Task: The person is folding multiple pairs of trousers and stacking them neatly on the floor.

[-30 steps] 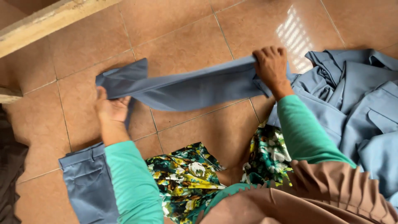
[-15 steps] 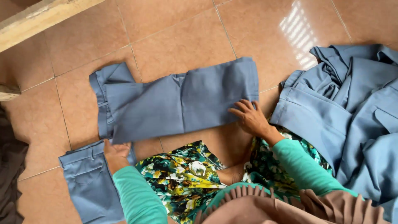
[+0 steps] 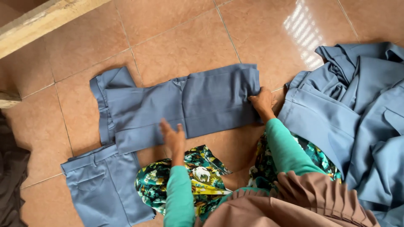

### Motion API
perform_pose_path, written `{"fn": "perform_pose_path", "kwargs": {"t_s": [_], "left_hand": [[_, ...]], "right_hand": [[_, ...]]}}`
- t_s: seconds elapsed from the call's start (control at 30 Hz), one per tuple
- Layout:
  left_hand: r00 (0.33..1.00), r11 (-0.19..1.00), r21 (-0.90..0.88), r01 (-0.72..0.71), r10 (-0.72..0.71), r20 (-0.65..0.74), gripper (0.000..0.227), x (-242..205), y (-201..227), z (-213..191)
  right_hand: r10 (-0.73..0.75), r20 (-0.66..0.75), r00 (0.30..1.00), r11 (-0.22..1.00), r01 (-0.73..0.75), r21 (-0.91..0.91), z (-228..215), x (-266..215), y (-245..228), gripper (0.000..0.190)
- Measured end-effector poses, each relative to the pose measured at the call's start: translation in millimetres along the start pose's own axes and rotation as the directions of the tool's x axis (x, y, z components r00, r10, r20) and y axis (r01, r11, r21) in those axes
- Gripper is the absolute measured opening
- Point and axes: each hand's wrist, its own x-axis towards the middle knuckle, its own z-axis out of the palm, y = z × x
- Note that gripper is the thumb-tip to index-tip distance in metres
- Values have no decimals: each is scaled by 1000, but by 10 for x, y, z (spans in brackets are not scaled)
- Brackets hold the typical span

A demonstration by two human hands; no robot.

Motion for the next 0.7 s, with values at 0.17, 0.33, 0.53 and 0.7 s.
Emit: {"fn": "perform_pose_path", "kwargs": {"t_s": [0.17, 0.33, 0.53, 0.7], "left_hand": [[945, 962, 248, -112, 26, 327, 77, 32, 208, 431], [909, 938, 298, -174, 37, 415, 72, -234, 421, 312], [902, 912, 362, -193, 20, 431, 80, -352, 622, 348], [904, 905, 380, -190, 11, 427, 81, -239, 678, 375]], "right_hand": [[-95, -105, 990, 967, 117, 226, -167, -2, -151, 49], [-153, -267, 951, 987, 158, -5, -729, -211, -211, 42], [-423, -353, 835, 846, 224, -484, -442, 78, 147, 17], [-145, -192, 971, 989, 149, 9, -723, -37, -276, 21]]}}
